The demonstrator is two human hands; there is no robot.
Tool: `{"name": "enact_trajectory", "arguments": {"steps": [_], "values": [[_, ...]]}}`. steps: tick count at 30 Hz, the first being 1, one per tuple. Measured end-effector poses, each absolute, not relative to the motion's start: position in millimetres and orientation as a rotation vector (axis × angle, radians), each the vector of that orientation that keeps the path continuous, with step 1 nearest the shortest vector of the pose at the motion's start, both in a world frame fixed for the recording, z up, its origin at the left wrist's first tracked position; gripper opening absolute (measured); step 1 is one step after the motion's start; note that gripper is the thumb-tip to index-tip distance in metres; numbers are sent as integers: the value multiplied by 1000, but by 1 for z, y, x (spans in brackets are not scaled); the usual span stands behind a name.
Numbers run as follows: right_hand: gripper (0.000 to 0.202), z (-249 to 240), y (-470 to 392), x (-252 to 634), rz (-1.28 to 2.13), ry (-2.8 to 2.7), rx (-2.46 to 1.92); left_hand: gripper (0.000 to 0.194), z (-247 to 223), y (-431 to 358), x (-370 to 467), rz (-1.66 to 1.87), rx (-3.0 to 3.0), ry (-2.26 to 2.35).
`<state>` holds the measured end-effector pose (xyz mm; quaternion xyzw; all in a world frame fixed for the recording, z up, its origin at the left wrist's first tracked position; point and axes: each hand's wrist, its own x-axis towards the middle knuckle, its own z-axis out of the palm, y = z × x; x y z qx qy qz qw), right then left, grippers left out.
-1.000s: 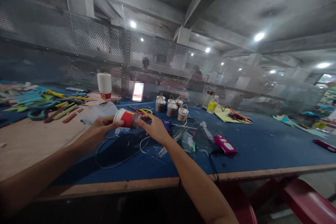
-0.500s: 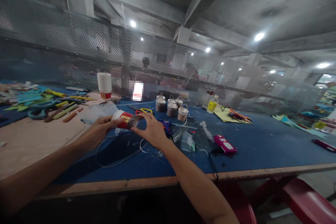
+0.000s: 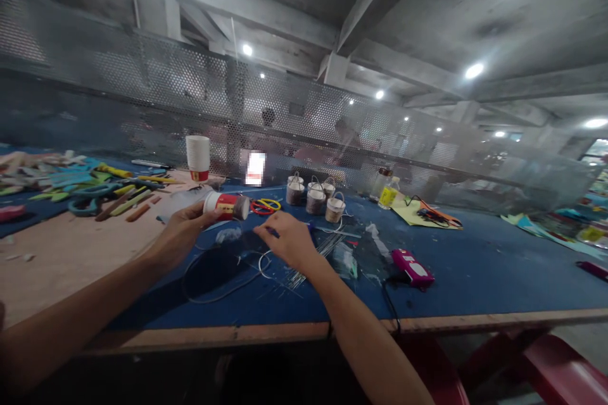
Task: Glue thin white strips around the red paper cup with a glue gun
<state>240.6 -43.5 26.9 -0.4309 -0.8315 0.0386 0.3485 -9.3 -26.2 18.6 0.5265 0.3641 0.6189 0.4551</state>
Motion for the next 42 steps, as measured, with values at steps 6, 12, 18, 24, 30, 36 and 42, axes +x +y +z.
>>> {"name": "enact_trajectory", "arguments": {"steps": [6,12,18,24,30,36,42], "values": [[38,37,-33,297,-16,-1941,-2081,39,9,-16,-13,1527,1216,891],[49,16,-16,314,172,-1937,-2214,45,7,-14,-15,1483,1213,883],[44,10,-6,315,283,-1797,-2090,38,9,-14,-15,1481,1152,898],[44,19,-14,313,439,-1589,-1753,33,13,-20,-13,1478,1120,918],[43,24,-34,278,1047,-1289,-1010,34,11,-19,-14,1449,1145,905],[23,28,-52,254,1069,-1403,-928,33,8,-16,-14,1388,1204,920],[19,34,-60,239,976,-1430,-932,37,9,-18,-12,1403,1195,918]]}}
